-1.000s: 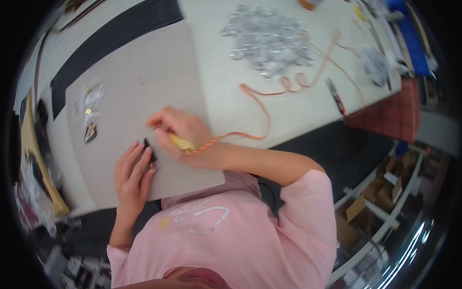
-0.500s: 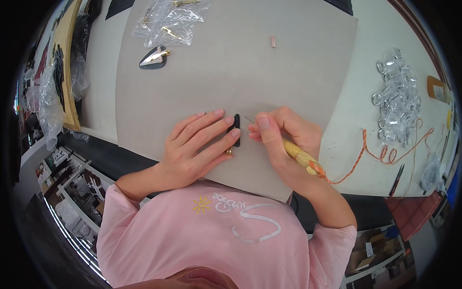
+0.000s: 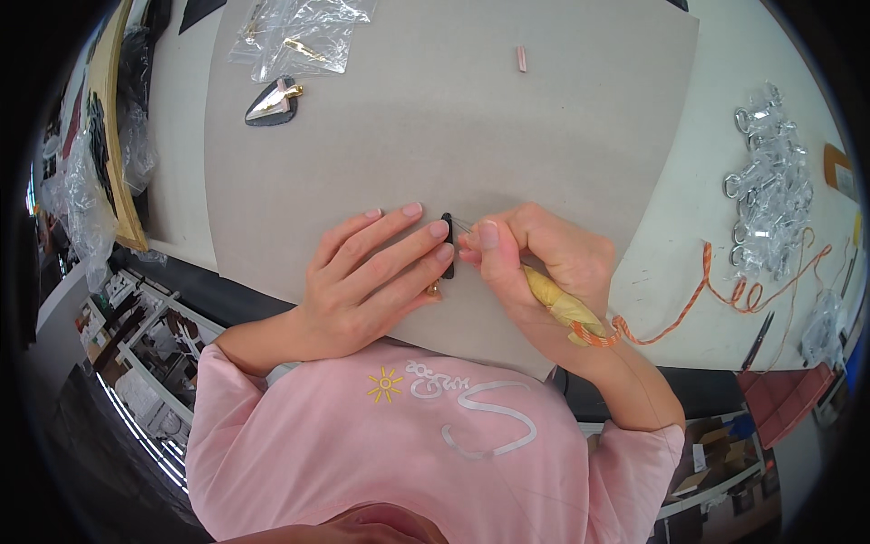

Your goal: Assembling metal hardware components onto a leather piece using hand tools.

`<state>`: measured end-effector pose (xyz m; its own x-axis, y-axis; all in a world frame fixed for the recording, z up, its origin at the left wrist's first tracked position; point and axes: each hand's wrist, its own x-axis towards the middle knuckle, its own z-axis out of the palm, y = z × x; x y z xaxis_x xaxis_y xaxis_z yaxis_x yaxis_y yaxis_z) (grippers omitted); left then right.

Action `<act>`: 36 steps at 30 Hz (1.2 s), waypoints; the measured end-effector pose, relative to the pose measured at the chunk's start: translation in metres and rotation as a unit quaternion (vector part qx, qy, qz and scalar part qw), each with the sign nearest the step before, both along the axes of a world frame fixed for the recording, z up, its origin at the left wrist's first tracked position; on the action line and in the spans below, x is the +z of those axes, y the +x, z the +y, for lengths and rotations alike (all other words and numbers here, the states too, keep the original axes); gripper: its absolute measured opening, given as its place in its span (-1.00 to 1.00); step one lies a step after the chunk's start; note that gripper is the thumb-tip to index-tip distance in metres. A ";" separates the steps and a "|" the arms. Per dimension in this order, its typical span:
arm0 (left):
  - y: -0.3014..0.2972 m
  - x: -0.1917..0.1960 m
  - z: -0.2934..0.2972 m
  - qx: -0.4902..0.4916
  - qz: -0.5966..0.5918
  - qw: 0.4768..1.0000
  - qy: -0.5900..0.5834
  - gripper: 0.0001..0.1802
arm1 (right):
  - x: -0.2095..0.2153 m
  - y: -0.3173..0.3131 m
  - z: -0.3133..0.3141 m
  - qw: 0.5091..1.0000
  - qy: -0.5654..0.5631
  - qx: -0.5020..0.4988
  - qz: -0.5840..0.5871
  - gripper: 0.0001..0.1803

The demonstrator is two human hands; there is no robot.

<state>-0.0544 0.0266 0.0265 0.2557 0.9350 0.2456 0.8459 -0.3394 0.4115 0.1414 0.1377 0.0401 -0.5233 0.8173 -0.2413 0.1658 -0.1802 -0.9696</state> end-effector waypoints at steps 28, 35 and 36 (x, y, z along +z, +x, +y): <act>0.002 -0.002 -0.002 0.018 -0.006 1.000 0.009 -0.67 | 0.000 -0.003 0.008 0.999 -0.025 0.021 -0.004 -0.74; 0.003 -0.004 -0.001 0.023 -0.006 1.000 0.014 -0.72 | 0.002 -0.004 0.012 0.999 -0.023 0.026 -0.013 -0.75; 0.004 -0.005 -0.001 0.029 -0.010 0.999 0.017 -0.73 | 0.004 -0.005 0.012 0.999 -0.019 0.034 -0.030 -0.75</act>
<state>-0.0500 0.0255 0.0211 0.1959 0.9394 0.2813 0.8567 -0.3035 0.4172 0.1368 0.1498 0.0440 -0.5611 0.7696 -0.3046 0.2363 -0.2037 -0.9501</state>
